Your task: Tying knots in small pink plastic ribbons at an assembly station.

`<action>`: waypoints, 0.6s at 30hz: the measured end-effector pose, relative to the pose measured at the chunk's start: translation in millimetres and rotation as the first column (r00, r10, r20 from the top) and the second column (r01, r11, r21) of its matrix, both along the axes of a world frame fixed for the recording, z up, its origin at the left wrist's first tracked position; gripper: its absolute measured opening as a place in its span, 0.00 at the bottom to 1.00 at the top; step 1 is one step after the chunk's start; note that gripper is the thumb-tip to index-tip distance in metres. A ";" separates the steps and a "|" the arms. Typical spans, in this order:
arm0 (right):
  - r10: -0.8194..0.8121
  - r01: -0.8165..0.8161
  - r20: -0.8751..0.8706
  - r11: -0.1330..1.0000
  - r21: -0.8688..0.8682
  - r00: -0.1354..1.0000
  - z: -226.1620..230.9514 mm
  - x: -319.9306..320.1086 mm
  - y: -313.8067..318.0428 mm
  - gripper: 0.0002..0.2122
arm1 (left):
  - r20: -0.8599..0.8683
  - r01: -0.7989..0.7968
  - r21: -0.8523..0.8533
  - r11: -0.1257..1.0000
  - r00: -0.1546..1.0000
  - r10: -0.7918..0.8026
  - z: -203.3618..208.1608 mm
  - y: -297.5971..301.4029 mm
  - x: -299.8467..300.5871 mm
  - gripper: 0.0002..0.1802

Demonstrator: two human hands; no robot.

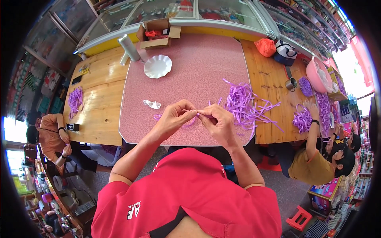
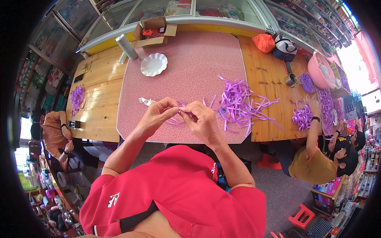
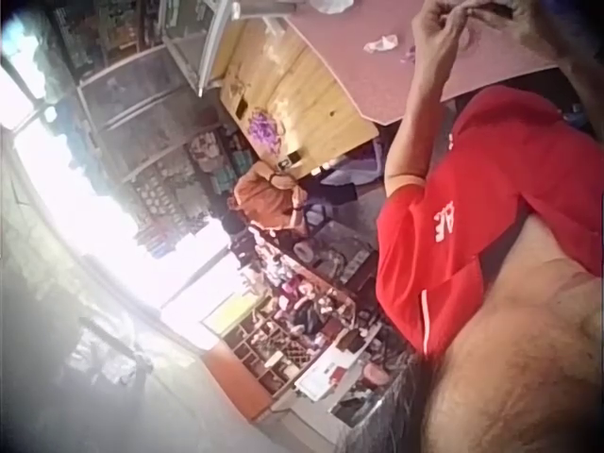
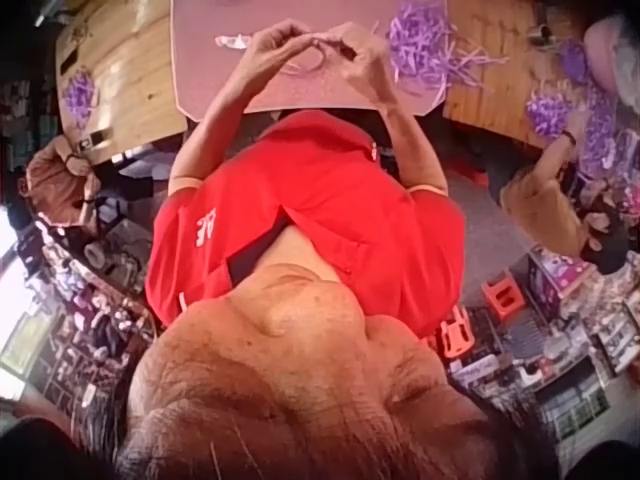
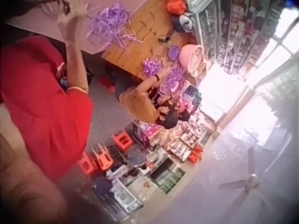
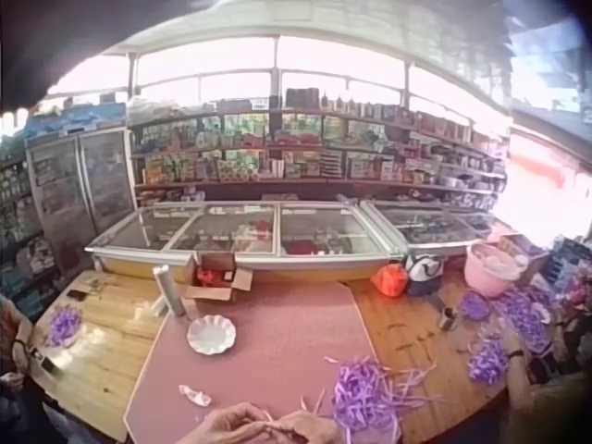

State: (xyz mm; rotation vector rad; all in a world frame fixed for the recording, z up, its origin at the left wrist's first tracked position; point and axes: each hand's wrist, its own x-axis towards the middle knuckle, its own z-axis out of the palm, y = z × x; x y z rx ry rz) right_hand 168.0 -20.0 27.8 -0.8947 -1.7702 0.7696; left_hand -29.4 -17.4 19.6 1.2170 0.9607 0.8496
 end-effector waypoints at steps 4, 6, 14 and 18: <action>-0.025 0.025 0.029 0.999 -0.020 0.999 2.8 -2.1 -1.8 0.05 | 0.031 -0.008 -0.004 1.000 0.999 0.008 7.2 -5.1 3.0 0.08; -0.067 0.064 -0.049 0.997 -0.050 0.997 -3.0 -3.5 -0.3 0.04 | 0.087 -0.014 -0.037 0.999 0.996 0.017 7.0 -7.6 7.4 0.08; 0.020 -0.031 -0.056 0.979 -0.202 0.998 -2.4 0.0 1.5 0.02 | -0.128 -0.124 0.444 0.887 0.971 0.200 -7.2 -5.1 10.9 0.05; 0.147 -0.205 -0.161 0.874 -0.440 0.976 -4.5 8.4 5.4 0.02 | -0.179 -0.074 0.476 0.876 0.967 0.179 -13.6 -5.8 9.2 0.07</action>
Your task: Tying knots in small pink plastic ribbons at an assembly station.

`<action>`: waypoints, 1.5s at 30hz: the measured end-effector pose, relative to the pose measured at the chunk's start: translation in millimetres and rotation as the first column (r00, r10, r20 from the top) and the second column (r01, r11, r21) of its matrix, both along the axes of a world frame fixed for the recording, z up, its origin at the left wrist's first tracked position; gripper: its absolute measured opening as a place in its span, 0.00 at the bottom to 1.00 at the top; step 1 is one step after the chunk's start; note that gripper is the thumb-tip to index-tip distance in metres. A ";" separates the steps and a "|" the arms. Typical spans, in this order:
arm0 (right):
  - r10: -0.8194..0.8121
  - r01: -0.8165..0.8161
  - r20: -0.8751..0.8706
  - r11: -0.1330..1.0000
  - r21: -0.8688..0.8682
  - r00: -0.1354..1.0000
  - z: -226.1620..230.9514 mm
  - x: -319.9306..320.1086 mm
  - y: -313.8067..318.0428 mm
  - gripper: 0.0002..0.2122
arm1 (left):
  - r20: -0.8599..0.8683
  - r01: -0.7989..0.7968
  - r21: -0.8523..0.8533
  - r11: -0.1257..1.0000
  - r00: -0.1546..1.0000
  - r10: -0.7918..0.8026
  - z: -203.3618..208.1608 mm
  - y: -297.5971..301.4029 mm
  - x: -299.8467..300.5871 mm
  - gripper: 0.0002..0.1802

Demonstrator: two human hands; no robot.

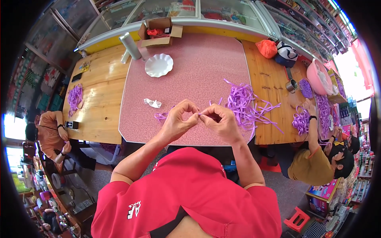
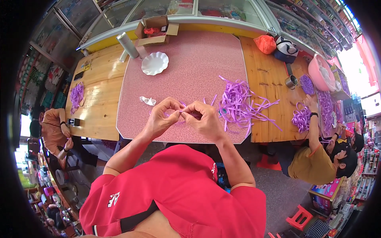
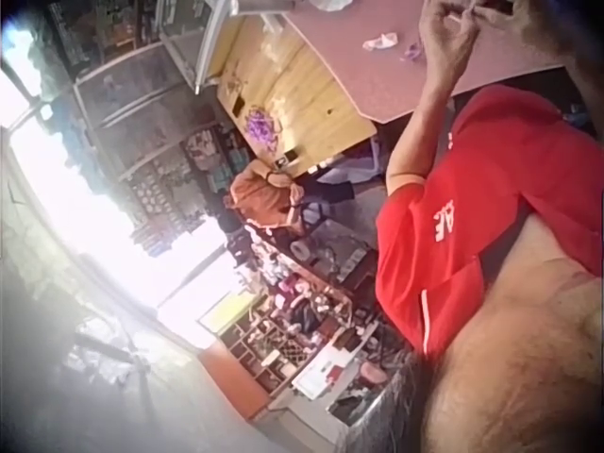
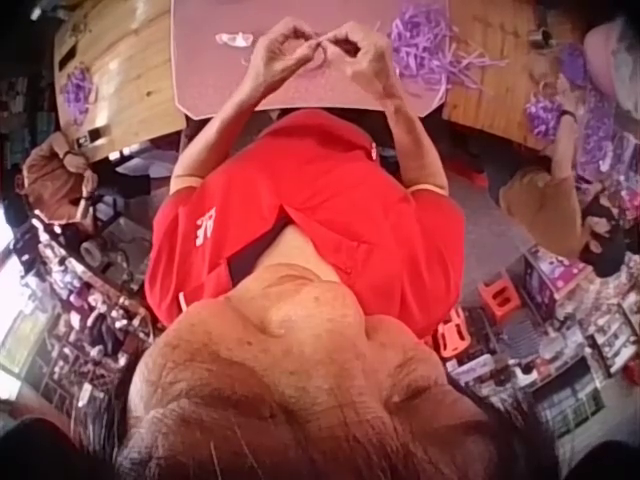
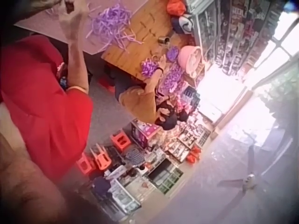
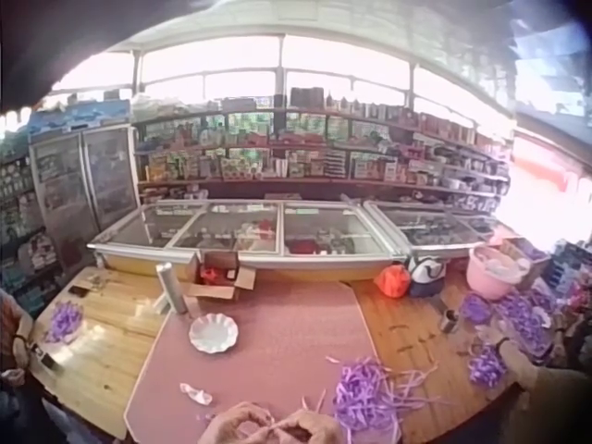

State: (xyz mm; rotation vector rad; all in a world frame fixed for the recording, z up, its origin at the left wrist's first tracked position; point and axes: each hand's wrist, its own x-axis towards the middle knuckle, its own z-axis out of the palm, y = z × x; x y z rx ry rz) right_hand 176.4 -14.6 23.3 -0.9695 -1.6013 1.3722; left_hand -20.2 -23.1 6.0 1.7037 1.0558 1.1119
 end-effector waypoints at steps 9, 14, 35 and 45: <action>-0.067 -0.117 -0.396 0.898 -0.424 0.916 -6.7 2.0 -0.9 0.07 | 0.260 0.027 -0.231 0.973 0.965 0.035 12.2 -2.0 8.9 0.05; -0.106 -0.070 -0.388 0.908 -0.414 0.916 -0.1 -0.1 -3.4 0.06 | 0.038 -0.045 0.115 0.992 0.998 0.041 19.4 -5.3 9.6 0.06; -0.289 0.054 -0.458 0.887 -0.459 0.841 -10.5 -17.1 -10.4 0.06 | -0.065 -0.226 0.502 0.835 0.953 0.296 16.2 -1.0 18.3 0.14; -0.296 0.119 -0.413 0.908 -0.403 0.861 -14.9 -20.6 -10.6 0.07 | -0.058 -0.190 0.325 0.926 0.974 0.220 15.6 -2.5 16.0 0.13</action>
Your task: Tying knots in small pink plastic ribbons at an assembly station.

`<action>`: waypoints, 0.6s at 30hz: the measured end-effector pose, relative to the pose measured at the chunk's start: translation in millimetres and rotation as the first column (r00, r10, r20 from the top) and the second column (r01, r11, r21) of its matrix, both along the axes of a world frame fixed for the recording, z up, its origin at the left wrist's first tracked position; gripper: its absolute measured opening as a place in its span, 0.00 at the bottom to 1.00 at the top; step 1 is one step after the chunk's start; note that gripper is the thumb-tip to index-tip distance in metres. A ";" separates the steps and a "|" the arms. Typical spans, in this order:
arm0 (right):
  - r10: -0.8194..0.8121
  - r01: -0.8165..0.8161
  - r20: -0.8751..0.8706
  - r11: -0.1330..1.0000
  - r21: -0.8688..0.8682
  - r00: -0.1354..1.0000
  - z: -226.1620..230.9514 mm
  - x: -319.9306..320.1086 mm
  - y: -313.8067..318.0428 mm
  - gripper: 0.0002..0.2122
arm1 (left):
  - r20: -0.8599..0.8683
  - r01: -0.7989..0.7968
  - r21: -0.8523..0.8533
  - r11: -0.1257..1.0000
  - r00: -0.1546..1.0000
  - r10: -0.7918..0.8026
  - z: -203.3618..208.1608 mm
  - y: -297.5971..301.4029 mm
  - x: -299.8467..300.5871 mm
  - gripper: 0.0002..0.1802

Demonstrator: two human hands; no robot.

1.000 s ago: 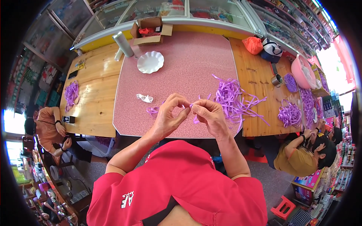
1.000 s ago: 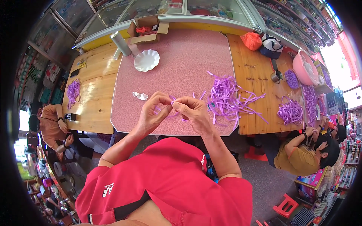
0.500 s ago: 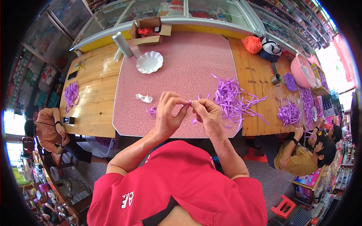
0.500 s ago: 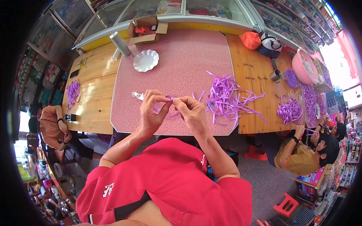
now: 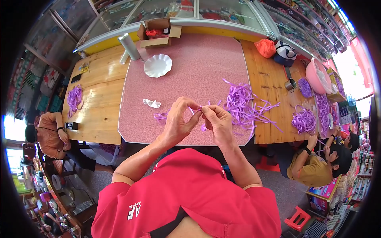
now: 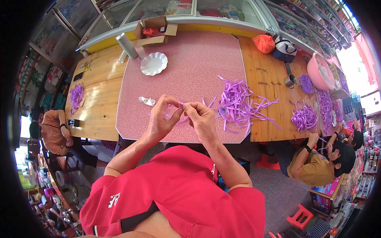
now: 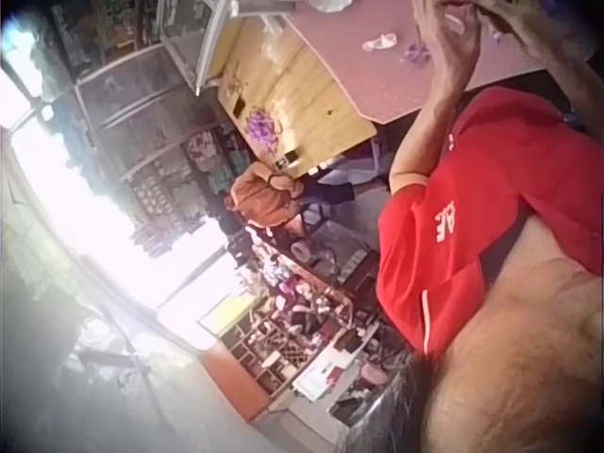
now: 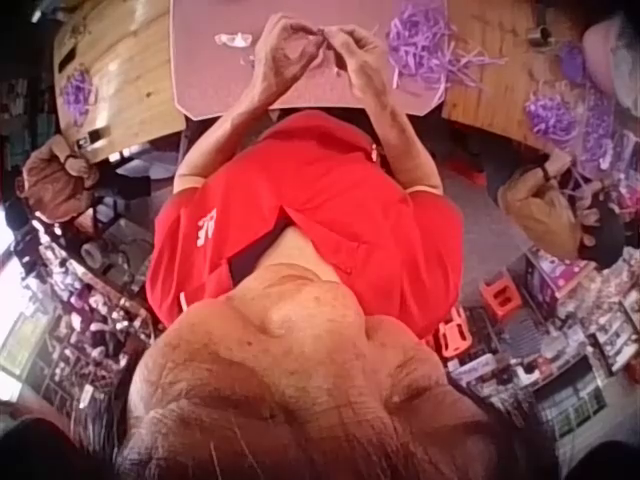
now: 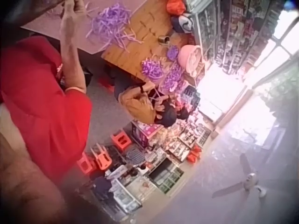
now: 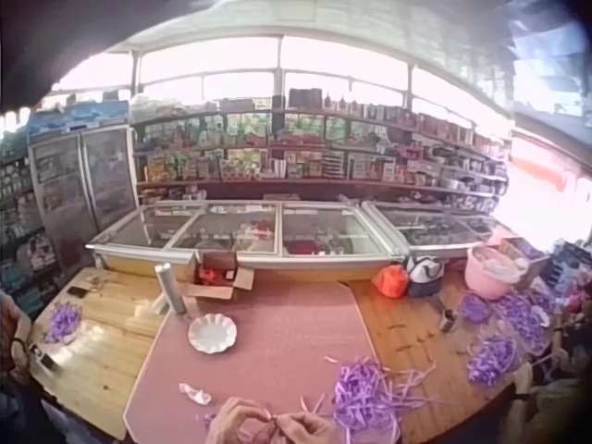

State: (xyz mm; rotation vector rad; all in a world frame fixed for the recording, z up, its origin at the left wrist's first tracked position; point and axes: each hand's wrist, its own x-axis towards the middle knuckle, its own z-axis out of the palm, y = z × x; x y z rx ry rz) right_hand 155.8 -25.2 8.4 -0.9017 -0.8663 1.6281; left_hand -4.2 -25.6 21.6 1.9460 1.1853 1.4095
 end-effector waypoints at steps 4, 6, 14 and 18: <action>0.001 -0.001 0.005 1.000 -0.002 1.000 -1.3 1.6 1.1 0.07 | -0.080 0.014 0.133 0.991 0.997 -0.004 -1.9 1.1 -0.8 0.13; 0.014 -0.014 0.018 1.000 -0.003 1.000 0.0 4.1 2.7 0.07 | -0.116 0.022 0.189 0.982 0.993 0.001 -2.0 2.9 -2.8 0.13; 0.114 -0.131 0.230 0.990 0.059 0.966 18.6 15.4 6.0 0.05 | -0.180 0.063 0.057 0.996 0.982 -0.052 0.7 8.3 -10.8 0.09; -0.142 -0.158 0.574 0.884 0.441 0.806 23.3 19.2 5.7 0.05 | -0.128 0.070 -0.063 0.996 0.989 -0.078 -1.4 7.8 -10.4 0.08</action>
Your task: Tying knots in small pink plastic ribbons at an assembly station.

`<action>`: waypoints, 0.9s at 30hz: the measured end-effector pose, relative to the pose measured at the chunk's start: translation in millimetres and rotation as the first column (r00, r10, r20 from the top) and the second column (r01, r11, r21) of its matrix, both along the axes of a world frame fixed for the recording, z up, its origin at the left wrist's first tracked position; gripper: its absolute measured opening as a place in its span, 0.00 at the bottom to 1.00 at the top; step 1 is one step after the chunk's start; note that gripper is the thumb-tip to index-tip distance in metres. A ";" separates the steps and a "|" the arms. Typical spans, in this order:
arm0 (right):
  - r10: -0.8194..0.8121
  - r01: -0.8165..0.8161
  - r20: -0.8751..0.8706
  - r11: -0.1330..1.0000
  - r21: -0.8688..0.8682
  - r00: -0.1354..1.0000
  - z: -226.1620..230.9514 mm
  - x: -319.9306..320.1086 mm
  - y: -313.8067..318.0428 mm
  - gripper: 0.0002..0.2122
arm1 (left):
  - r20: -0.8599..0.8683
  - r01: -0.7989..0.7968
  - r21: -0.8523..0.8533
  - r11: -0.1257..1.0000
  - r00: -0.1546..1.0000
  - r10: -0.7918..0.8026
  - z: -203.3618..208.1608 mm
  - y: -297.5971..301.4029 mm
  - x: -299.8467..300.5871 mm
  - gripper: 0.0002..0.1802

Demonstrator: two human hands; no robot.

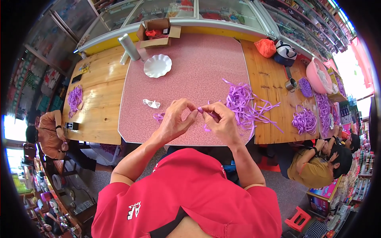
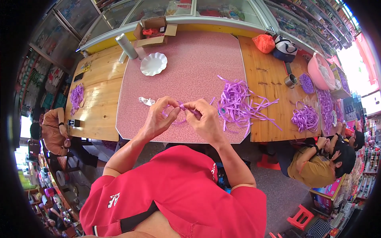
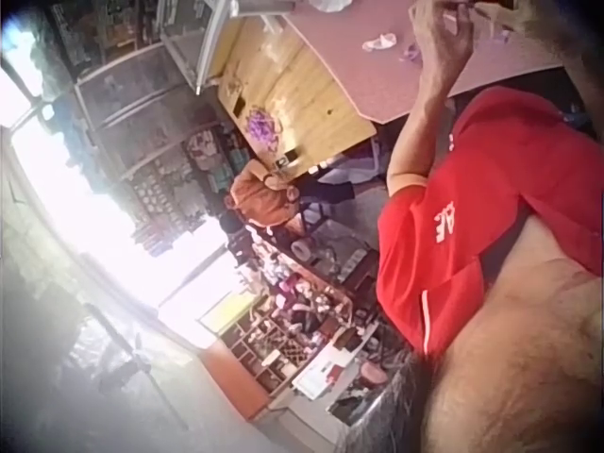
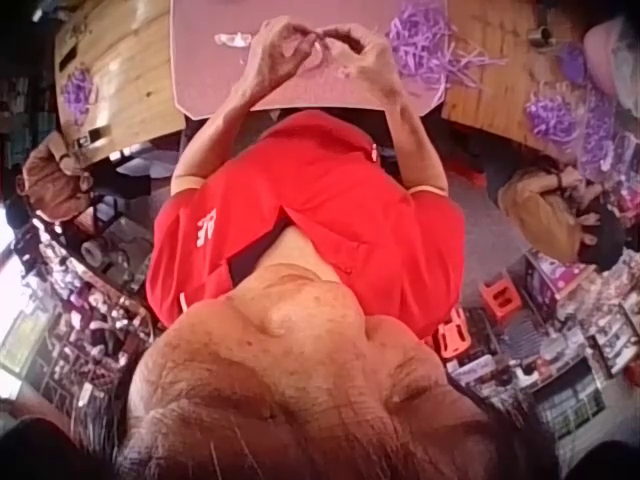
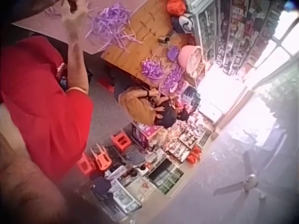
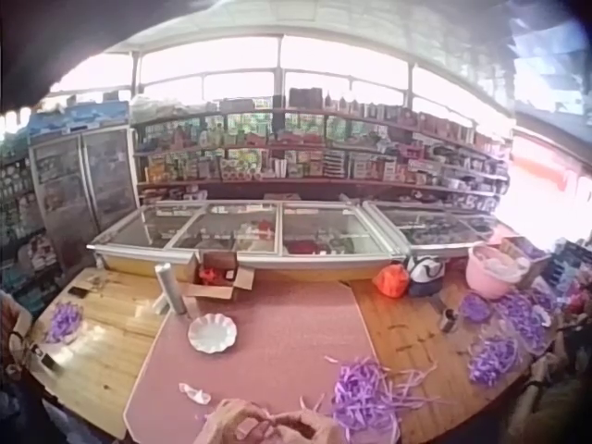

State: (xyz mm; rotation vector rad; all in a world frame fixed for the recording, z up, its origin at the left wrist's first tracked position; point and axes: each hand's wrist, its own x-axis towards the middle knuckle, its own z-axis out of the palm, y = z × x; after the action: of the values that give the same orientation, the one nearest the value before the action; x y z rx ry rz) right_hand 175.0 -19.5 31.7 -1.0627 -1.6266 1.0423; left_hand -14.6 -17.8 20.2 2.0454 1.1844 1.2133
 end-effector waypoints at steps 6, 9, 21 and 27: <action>-0.058 0.039 0.126 0.988 0.150 0.990 4.7 2.3 -0.4 0.02 | 0.024 0.049 -0.143 0.989 0.999 -0.046 -5.9 1.3 0.3 0.07; -0.016 0.016 0.004 0.993 -0.116 1.000 5.1 3.5 -2.2 0.02 | 0.051 0.078 -0.264 0.961 0.996 -0.067 -5.5 1.4 1.2 0.07; 0.012 -0.036 0.138 0.984 0.174 0.990 7.4 6.2 -1.3 0.05 | 0.428 0.306 -0.564 0.767 0.903 -0.046 -13.1 1.5 0.3 0.10; 0.007 -0.023 0.114 0.990 0.142 0.993 8.6 7.0 -3.0 0.05 | 0.546 0.398 -0.556 0.730 0.837 -0.041 -12.7 0.1 2.3 0.11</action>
State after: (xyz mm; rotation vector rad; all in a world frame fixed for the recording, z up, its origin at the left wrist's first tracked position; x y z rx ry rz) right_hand 182.0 -22.4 40.2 -1.0308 -1.7754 0.8741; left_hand -12.3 -17.7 7.5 1.1947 0.8821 0.9336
